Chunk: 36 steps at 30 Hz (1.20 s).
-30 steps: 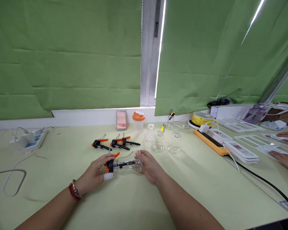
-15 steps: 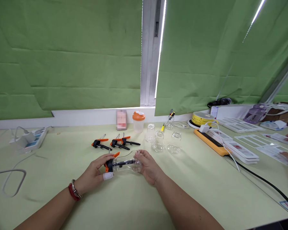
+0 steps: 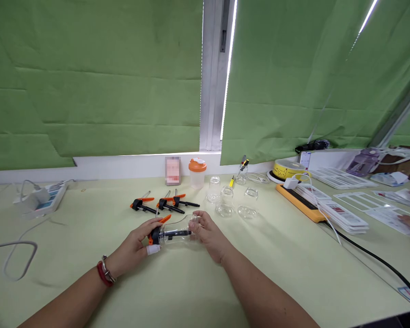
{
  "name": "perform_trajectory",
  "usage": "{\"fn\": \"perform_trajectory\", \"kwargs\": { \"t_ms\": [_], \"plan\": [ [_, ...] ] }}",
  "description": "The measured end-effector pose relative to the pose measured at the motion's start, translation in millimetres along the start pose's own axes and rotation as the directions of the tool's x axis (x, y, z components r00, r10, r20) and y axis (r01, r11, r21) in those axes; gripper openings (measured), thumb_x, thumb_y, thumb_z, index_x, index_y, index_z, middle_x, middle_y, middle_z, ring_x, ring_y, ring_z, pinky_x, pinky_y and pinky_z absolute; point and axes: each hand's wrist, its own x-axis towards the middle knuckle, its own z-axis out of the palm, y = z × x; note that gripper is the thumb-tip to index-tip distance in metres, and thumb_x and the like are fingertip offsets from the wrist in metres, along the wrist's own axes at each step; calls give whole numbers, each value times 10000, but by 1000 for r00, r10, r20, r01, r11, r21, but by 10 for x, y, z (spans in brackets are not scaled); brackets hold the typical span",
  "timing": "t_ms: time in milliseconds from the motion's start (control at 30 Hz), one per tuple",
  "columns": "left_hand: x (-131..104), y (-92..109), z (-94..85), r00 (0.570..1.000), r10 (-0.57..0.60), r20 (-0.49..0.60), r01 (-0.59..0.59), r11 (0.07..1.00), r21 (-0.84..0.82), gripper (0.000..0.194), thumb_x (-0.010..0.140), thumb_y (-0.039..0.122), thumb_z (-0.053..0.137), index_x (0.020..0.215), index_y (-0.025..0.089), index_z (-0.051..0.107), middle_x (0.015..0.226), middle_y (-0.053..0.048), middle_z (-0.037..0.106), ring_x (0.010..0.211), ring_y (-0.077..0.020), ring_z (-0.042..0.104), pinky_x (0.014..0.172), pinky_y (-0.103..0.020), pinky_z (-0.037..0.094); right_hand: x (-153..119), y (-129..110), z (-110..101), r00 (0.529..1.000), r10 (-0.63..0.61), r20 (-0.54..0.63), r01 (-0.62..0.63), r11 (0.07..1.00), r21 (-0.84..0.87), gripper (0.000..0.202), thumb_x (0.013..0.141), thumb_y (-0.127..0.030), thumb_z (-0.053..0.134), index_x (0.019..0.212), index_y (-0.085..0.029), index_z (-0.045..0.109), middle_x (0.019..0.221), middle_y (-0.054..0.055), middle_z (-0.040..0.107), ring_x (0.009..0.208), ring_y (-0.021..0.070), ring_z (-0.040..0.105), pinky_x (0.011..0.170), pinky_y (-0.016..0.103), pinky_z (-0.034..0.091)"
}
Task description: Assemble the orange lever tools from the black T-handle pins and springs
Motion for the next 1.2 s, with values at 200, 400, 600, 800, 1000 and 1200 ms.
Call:
{"fn": "perform_trajectory", "kwargs": {
  "t_ms": [200, 400, 600, 800, 1000, 1200],
  "plan": [
    [3, 42, -16, 1000, -6, 13, 6, 1000, 11, 472, 777, 266, 643, 1236, 244, 540, 1371, -99, 488, 1276, -283, 432, 1048, -408, 389, 8, 9, -45, 999, 1, 51, 1, 999, -36, 427, 722, -442, 710, 1059, -281, 504, 1043, 26, 531, 974, 187, 544, 776, 339, 500],
    [-2, 53, -10, 999, 11, 44, -11, 1000, -12, 468, 806, 238, 609, 1262, 250, 504, 1390, -89, 464, 1305, -266, 392, 1055, -388, 378, 22, 14, -36, 998, 56, 23, -53, 995, -90, 415, 713, -510, 685, 983, -265, 485, 909, -3, 544, 795, 177, 613, 636, 320, 516],
    [-10, 93, 15, 998, 10, 55, -6, 997, -74, 468, 807, 216, 594, 1265, 250, 508, 1416, -95, 418, 1317, -271, 370, 1064, -396, 365, 38, 48, -25, 981, 189, -49, -195, 965, -174, 473, 745, -662, 539, 938, -238, 461, 747, -2, 560, 519, 170, 611, 431, 281, 460],
    [-23, 150, 42, 994, -100, 43, 109, 936, -336, 472, 811, 319, 593, 1277, 263, 535, 1479, -84, 292, 1315, -306, 351, 951, -371, 461, 56, 64, -19, 975, 217, -51, -223, 962, -159, 504, 774, -681, 475, 983, -223, 456, 714, -8, 557, 474, 157, 599, 426, 285, 469],
    [14, 288, 92, 920, -380, -98, 284, 816, -503, 394, 851, 412, 519, 1204, 249, 581, 1418, -91, 393, 1073, -269, 543, 690, -312, 506, 73, 120, 0, 991, 131, 1, -130, 985, -116, 437, 790, -626, 519, 938, -220, 452, 770, -26, 527, 510, 147, 608, 478, 304, 493],
    [34, 278, 111, 864, -504, 20, 349, 569, -745, 466, 738, 357, 690, 1139, 174, 539, 1038, -79, 618, 728, -153, 570, 634, -286, 491, 65, 118, 5, 998, 29, 54, -21, 989, -144, 388, 803, -562, 553, 957, -222, 449, 834, -16, 521, 589, 130, 613, 544, 282, 492]
  ]
}}
